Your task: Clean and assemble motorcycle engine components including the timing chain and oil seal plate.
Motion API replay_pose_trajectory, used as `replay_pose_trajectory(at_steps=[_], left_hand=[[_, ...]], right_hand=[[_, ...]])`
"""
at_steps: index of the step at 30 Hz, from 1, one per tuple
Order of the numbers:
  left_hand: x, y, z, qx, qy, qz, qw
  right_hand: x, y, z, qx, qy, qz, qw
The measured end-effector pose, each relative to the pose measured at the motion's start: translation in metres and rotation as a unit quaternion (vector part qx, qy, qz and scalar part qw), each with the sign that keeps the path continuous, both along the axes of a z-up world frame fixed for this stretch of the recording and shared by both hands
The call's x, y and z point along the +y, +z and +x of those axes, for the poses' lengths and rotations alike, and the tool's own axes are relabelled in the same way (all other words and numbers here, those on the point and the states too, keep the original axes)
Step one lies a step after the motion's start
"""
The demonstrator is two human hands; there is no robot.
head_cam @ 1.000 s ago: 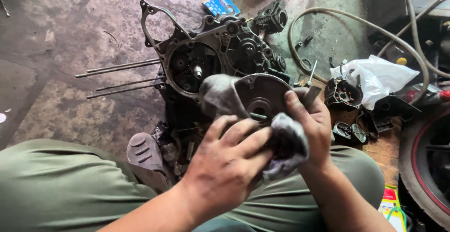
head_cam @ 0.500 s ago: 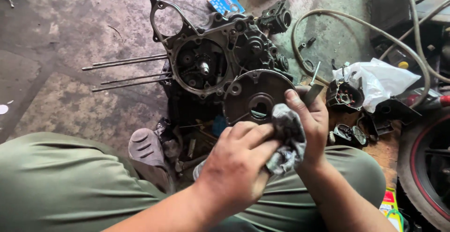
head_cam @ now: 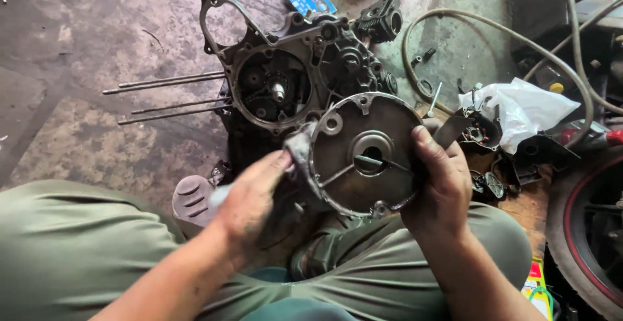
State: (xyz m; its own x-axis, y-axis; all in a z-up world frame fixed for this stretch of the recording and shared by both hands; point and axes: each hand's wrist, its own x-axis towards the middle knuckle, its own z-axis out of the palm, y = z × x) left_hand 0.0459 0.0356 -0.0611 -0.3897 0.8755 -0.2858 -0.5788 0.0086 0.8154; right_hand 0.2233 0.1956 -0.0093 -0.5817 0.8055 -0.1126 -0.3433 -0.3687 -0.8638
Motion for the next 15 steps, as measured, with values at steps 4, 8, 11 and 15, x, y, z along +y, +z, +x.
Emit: replay_pose_trajectory(at_steps=[4, 8, 11, 15], left_hand=[[0.006, 0.045, 0.012, -0.419, -0.025, -0.071, 0.905], [-0.001, 0.032, 0.011, -0.245, -0.033, 0.019, 0.969], [-0.001, 0.043, 0.008, -0.224, 0.019, 0.052, 0.973], [-0.001, 0.067, -0.004, -0.26, 0.111, 0.178, 0.943]], right_hand=[[-0.005, -0.001, -0.008, -0.037, -0.016, -0.004, 0.999], [0.0, -0.043, 0.017, -0.003, 0.069, -0.021, 0.997], [0.015, -0.092, 0.038, -0.081, 0.16, 0.066, 0.982], [0.004, -0.096, 0.003, -0.155, 0.363, 0.469, 0.791]])
